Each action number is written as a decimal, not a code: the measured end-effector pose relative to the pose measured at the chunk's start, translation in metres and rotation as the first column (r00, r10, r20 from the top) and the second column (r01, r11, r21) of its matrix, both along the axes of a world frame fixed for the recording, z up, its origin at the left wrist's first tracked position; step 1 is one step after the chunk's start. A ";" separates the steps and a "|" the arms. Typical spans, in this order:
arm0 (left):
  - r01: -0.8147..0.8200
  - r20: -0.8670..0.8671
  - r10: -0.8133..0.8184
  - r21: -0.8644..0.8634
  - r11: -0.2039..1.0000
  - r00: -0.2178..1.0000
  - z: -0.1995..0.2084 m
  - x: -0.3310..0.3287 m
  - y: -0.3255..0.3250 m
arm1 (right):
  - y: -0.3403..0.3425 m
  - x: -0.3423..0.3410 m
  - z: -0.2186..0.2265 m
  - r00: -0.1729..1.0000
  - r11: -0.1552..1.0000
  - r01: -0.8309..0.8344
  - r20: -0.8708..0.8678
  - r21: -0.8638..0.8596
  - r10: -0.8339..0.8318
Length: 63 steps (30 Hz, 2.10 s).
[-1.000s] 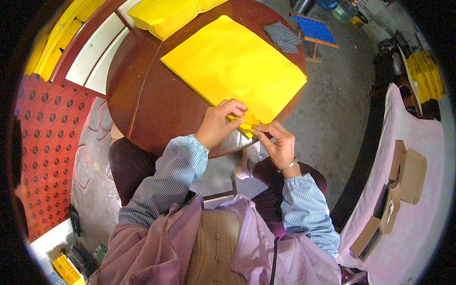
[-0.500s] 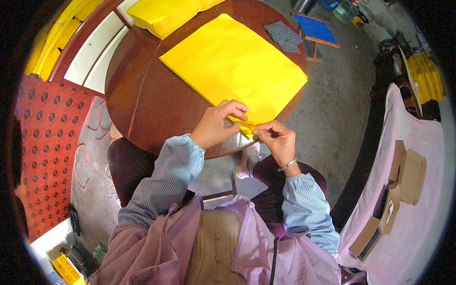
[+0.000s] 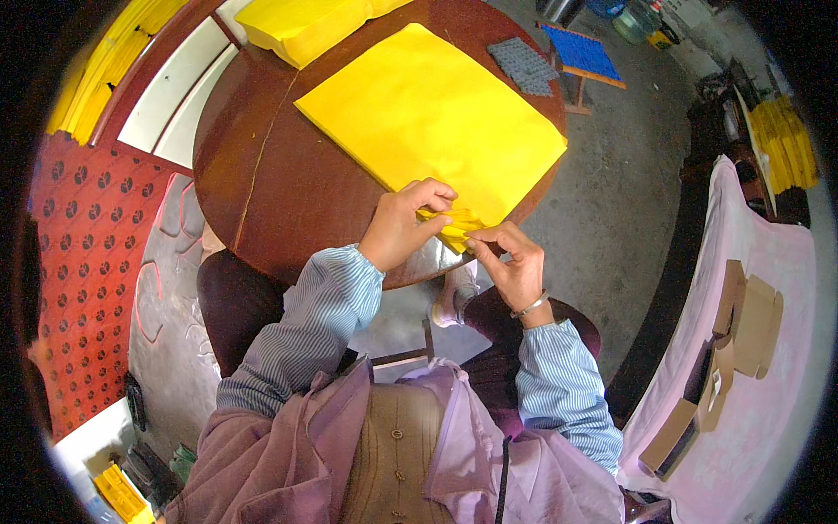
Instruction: The person folds yellow paper sheets on a round wooden table, aligns edges, and stacks the folded pieces. They gather a stack, tie it with a white string, and place the bundle on a nearby cabinet. The person then continues folding additional sheets.
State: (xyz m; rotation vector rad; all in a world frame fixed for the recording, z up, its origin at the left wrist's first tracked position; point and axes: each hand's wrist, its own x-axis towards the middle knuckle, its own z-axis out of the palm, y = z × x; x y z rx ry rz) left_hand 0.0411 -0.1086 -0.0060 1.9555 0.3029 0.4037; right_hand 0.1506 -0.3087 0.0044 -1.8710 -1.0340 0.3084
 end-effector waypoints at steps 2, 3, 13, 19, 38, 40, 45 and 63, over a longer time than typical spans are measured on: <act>0.006 -0.013 -0.006 -0.014 1.000 1.000 0.001 -0.001 0.001 | 0.000 0.000 -0.004 0.994 1.000 0.011 -0.108 0.025 -0.008; 0.009 -0.019 -0.010 -0.024 1.000 1.000 0.001 -0.001 0.001 | 0.000 0.001 -0.006 0.991 1.000 0.019 -0.136 0.021 -0.016; 0.044 -0.006 -0.044 -0.017 0.999 0.999 -0.001 -0.002 0.004 | -0.001 0.007 -0.023 0.879 0.995 0.069 -0.475 0.068 -0.028; 0.111 0.070 -0.117 0.081 0.991 0.991 0.002 -0.005 0.008 | 0.001 0.007 -0.019 0.842 0.995 0.089 -0.537 0.050 -0.049; -0.031 0.187 0.015 0.081 0.996 0.982 0.003 0.002 -0.015 | 0.147 0.274 0.018 0.661 0.861 0.354 0.749 -0.365 0.046; -0.031 0.182 0.020 0.060 0.998 0.983 0.002 0.003 -0.015 | 0.164 0.285 0.009 0.610 0.741 0.445 0.776 -0.502 0.159; -0.061 0.180 0.046 0.079 0.995 0.983 0.003 0.004 -0.014 | 0.160 0.283 0.016 0.512 0.651 0.495 0.799 -0.575 0.316; -0.031 -0.082 0.028 -0.033 0.999 0.996 0.001 0.002 -0.003 | -0.001 0.013 0.016 0.910 0.975 -0.214 0.351 -0.064 0.222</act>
